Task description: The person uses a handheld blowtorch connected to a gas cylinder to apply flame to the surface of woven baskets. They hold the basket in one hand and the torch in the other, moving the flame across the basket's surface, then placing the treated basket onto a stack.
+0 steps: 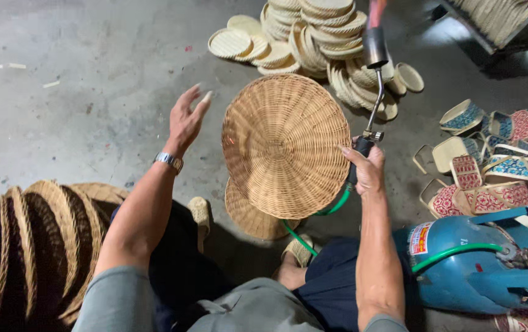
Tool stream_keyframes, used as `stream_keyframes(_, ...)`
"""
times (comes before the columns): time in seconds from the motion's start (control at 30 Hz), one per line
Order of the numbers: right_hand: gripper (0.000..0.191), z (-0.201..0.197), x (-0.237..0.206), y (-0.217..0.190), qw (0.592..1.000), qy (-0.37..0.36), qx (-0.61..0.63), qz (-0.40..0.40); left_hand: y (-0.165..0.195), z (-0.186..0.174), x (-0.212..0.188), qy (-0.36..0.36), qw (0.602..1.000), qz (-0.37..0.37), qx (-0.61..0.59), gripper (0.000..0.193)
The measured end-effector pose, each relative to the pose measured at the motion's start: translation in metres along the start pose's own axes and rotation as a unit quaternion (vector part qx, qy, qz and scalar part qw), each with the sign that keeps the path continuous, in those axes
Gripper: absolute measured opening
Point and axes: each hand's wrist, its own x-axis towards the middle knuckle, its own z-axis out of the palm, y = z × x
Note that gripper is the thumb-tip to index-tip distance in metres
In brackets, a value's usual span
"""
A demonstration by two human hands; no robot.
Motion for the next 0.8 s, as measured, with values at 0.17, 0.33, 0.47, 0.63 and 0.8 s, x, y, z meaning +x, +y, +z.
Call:
stream_keyframes(0.17, 0.032, -0.007, -0.012, -0.003, 0.995, -0.058, -0.070, 0.031, 0.042, 0.001, -0.006, -0.107, 0.994, 0.029, -0.010, 0.066)
stream_keyframes(0.33, 0.031, 0.001, -0.020, -0.017, 0.987, -0.115, -0.094, 0.056, 0.045, 0.017, 0.003, -0.230, 0.968, 0.079, -0.069, 0.061)
stream_keyframes(0.47, 0.032, 0.003, -0.019, -0.023, 0.981, -0.140, -0.131, 0.034, 0.042, 0.026, 0.005, -0.353, 0.933, -0.005, -0.066, 0.057)
stream_keyframes(0.63, 0.032, -0.001, -0.006, -0.017, 0.978, -0.134, -0.153, 0.047, 0.048, 0.025, -0.001, -0.394, 0.907, -0.100, -0.111, 0.042)
stream_keyframes(0.8, 0.028, -0.005, 0.004, -0.017, 0.960, -0.028, -0.277, -0.030, 0.043, 0.015, -0.004, -0.306, 0.929, -0.137, -0.157, 0.031)
